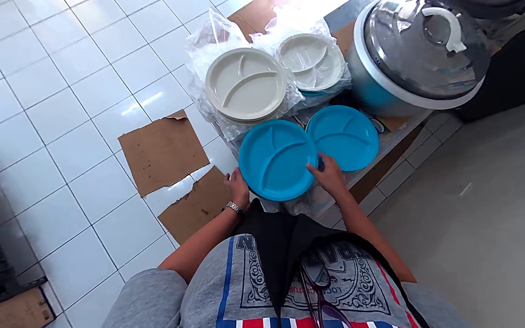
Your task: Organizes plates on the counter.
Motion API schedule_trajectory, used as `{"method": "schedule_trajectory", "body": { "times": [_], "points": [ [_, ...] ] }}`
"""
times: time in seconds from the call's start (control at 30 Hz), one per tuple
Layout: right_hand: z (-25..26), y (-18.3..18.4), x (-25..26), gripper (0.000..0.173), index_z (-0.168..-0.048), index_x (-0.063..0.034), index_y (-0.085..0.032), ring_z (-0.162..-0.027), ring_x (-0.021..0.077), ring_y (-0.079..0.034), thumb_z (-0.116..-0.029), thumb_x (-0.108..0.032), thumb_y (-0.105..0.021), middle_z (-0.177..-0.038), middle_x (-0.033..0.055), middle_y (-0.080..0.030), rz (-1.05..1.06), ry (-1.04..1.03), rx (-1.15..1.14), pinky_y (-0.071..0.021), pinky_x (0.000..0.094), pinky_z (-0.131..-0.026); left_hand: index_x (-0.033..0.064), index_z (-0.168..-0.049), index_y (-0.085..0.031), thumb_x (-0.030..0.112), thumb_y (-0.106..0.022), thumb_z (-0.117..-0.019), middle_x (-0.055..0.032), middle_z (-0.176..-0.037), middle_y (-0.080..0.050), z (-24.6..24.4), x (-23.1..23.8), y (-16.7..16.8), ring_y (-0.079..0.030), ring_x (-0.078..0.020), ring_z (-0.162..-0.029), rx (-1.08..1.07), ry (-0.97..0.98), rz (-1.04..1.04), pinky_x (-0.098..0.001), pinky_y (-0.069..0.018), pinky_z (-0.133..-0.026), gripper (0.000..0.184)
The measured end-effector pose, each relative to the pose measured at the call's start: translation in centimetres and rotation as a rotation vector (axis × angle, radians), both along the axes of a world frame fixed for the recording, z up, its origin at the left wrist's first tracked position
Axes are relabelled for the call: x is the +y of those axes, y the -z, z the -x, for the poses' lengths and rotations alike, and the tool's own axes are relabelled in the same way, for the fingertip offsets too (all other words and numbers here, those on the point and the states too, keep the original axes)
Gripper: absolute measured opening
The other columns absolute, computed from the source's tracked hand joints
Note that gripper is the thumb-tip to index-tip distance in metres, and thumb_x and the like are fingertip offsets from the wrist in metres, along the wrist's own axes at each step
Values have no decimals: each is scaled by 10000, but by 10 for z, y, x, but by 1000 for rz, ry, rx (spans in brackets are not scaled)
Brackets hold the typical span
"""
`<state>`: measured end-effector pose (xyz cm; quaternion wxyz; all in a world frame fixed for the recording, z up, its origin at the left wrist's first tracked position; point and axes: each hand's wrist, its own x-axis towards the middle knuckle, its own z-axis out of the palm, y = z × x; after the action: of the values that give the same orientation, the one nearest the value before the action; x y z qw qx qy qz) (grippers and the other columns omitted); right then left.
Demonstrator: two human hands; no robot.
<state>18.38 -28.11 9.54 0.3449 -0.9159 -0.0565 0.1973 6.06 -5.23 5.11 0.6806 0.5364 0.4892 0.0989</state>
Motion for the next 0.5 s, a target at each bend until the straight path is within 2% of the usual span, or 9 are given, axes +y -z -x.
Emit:
{"method": "schedule_trajectory", "body": {
  "times": [0.07,0.1,0.13,0.17,0.2,0.27,0.33,0.43,0.5],
  "points": [
    [4,0,9,702,-1445,82,-473,-1191,424,-619,-959,-349,-740,-1350,305,-576,70,-25,49,-486,566,-1042,32,-1581,-295,487,-221,-1114,-245,-1611,-317,-3,2,-4,-329,-349,-1483,-70,26,38,-526,-324,-1182,655],
    [9,-2,8,669,-1406,85,-508,-1152,414,-644,-966,-369,-726,-1287,295,-620,114,-45,63,-496,566,-1027,66,-1593,-283,515,-193,-1105,-212,-1581,-385,-4,2,-7,-406,-302,-1439,-92,72,43,-497,-370,-1154,669],
    [12,-4,4,609,-1343,73,-566,-1101,396,-666,-975,-390,-708,-1210,269,-661,150,-57,56,-509,563,-995,96,-1628,-212,503,-211,-1108,-199,-1593,-386,-5,4,-7,-432,-290,-1433,-101,139,49,-490,-384,-1156,661],
    [11,-5,-5,549,-1281,61,-621,-1082,390,-673,-982,-394,-697,-1177,254,-680,174,-59,16,-518,563,-974,112,-1635,-195,458,-270,-1116,-213,-1562,-424,-8,6,-5,-490,-305,-1385,-92,174,40,-497,-424,-1122,628],
    [7,-4,-17,516,-1266,53,-644,-1130,419,-651,-983,-376,-697,-1223,266,-661,210,-63,-42,-506,584,-989,119,-1634,-199,402,-314,-1123,-234,-1526,-457,-11,8,-2,-533,-323,-1338,-76,203,22,-506,-451,-1091,595],
    [-10,0,-41,561,-1398,30,-572,-1312,521,-509,-954,-269,-740,-1421,310,-541,319,-94,-128,-410,675,-1066,125,-1621,-233,335,-355,-1127,-257,-1447,-522,-17,15,7,-593,-334,-1249,-53,261,-35,-515,-487,-1035,551],
    [-28,9,-56,549,-1444,2,-557,-1395,531,-423,-949,-156,-734,-1507,291,-485,426,-132,-108,-324,700,-1111,131,-1607,-271,330,-372,-1124,-249,-1414,-546,-23,22,12,-610,-324,-1207,-64,299,-51,-513,-496,-1010,531],
    [-35,10,-61,329,-1338,-23,-671,-1301,476,-555,-1023,-80,-592,-1392,227,-627,487,-222,-111,-407,650,-1072,145,-1601,-301,332,-402,-1118,-222,-1441,-538,-30,18,10,-603,-309,-1222,-79,248,-60,-508,-495,-1012,527],
    [-29,5,-62,295,-1267,-1,-711,-1173,488,-646,-1044,-50,-523,-1247,241,-705,400,-200,-300,-470,655,-996,157,-1638,-203,281,-419,-1117,-190,-1574,-420,-29,15,11,-541,-305,-1329,-120,243,-72,-505,-459,-1071,577]
  ]
}}
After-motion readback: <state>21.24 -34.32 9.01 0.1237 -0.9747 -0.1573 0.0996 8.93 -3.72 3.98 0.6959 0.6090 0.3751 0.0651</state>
